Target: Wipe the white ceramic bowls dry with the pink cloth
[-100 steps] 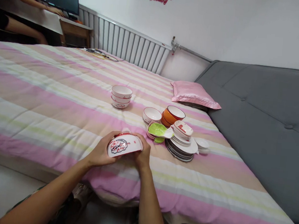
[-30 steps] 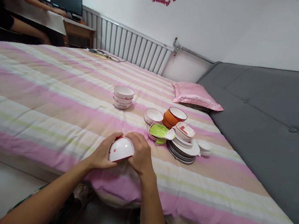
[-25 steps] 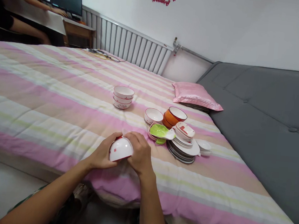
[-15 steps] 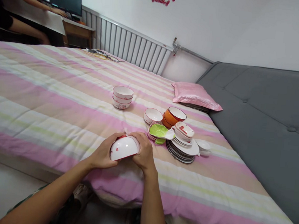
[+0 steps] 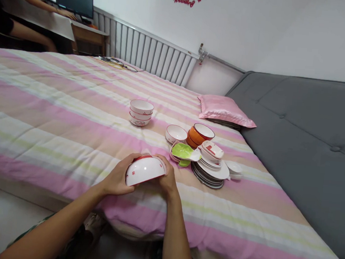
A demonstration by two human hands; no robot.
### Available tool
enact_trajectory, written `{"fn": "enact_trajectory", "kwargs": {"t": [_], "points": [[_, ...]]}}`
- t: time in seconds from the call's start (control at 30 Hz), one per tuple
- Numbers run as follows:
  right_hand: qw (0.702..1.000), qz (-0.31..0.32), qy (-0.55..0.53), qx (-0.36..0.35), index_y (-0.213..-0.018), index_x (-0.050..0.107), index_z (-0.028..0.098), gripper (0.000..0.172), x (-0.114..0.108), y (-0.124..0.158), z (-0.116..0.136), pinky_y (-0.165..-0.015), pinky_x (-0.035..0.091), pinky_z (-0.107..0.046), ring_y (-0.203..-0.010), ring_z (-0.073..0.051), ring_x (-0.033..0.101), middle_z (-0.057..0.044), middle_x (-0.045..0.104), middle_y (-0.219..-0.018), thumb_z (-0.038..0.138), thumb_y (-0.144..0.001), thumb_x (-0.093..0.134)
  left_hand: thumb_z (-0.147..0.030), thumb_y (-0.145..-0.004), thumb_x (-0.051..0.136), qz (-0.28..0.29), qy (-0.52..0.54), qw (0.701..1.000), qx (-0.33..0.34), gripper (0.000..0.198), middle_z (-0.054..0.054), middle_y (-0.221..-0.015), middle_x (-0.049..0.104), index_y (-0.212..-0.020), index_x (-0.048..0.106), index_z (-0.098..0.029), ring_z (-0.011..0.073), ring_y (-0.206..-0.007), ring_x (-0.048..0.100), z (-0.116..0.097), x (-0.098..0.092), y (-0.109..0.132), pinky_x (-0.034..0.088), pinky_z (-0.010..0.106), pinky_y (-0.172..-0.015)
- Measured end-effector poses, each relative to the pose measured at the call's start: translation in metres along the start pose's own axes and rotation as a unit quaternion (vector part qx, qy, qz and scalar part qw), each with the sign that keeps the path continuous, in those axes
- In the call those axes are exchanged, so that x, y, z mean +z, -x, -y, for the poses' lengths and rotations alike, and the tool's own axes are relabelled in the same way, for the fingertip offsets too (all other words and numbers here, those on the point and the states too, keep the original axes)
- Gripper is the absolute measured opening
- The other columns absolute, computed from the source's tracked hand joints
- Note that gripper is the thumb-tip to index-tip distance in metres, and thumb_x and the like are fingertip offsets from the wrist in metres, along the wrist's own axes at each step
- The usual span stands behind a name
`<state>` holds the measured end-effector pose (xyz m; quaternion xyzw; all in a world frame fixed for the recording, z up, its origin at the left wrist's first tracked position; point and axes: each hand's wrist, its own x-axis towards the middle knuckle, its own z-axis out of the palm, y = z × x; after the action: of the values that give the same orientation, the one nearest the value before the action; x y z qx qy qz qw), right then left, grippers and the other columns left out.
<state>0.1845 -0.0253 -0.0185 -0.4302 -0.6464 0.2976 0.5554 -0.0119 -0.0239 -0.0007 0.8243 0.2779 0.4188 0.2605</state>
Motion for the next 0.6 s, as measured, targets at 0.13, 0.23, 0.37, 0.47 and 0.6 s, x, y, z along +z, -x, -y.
{"fn": "enact_trajectory", "kwargs": {"t": [0.13,0.23,0.37,0.47,0.6], "points": [[1.0,0.004,-0.014,0.017,-0.106,0.063,0.018,0.036,0.0,0.001,-0.004,-0.082,0.055,-0.034,-0.093,-0.022,0.067,-0.007,0.071,-0.105,0.022,-0.07,0.059,-0.019,-0.053,0.068,-0.006,-0.016,1.0,-0.003,0.081,0.01,-0.125,0.052,-0.127,0.034,-0.022,0.029,-0.113,0.054,0.002,0.001,0.001,0.044,0.043,-0.097],[1.0,0.009,-0.004,0.012,-0.106,0.063,0.019,0.033,0.0,0.003,-0.007,-0.085,0.053,-0.034,-0.095,-0.022,0.066,-0.007,0.07,-0.105,0.026,-0.074,0.058,-0.02,-0.054,0.068,-0.007,-0.022,1.0,-0.01,0.079,0.01,-0.122,0.053,-0.126,0.034,-0.022,0.0282,-0.11,0.055,0.001,0.002,0.001,0.046,0.042,-0.095],[1.0,0.002,0.023,-0.007,-0.107,0.063,0.019,0.033,-0.001,0.005,-0.008,-0.085,0.052,-0.033,-0.097,-0.023,0.065,-0.008,0.069,-0.108,0.029,-0.076,0.058,-0.02,-0.053,0.067,-0.008,-0.025,1.0,-0.006,0.08,0.01,-0.123,0.053,-0.126,0.035,-0.022,0.029,-0.111,0.055,0.0,0.001,0.001,0.046,0.043,-0.095],[0.998,-0.003,0.056,-0.033,-0.108,0.063,0.019,0.033,-0.003,0.005,-0.002,-0.085,0.052,-0.032,-0.097,-0.022,0.065,-0.007,0.069,-0.108,0.026,-0.077,0.056,-0.019,-0.051,0.067,-0.014,-0.03,0.999,0.012,0.082,0.01,-0.124,0.054,-0.126,0.035,-0.023,0.0296,-0.111,0.055,0.0,0.0,0.002,0.046,0.042,-0.094],[0.984,-0.037,0.154,-0.079,-0.108,0.064,0.021,0.031,-0.008,0.003,0.022,-0.088,0.05,-0.031,-0.099,-0.02,0.065,-0.005,0.07,-0.108,0.022,-0.079,0.055,-0.026,-0.056,0.068,-0.031,-0.078,0.996,0.03,0.079,0.012,-0.123,0.054,-0.127,0.035,-0.021,0.0304,-0.112,0.055,0.004,0.003,0.003,0.046,0.044,-0.095]]}}
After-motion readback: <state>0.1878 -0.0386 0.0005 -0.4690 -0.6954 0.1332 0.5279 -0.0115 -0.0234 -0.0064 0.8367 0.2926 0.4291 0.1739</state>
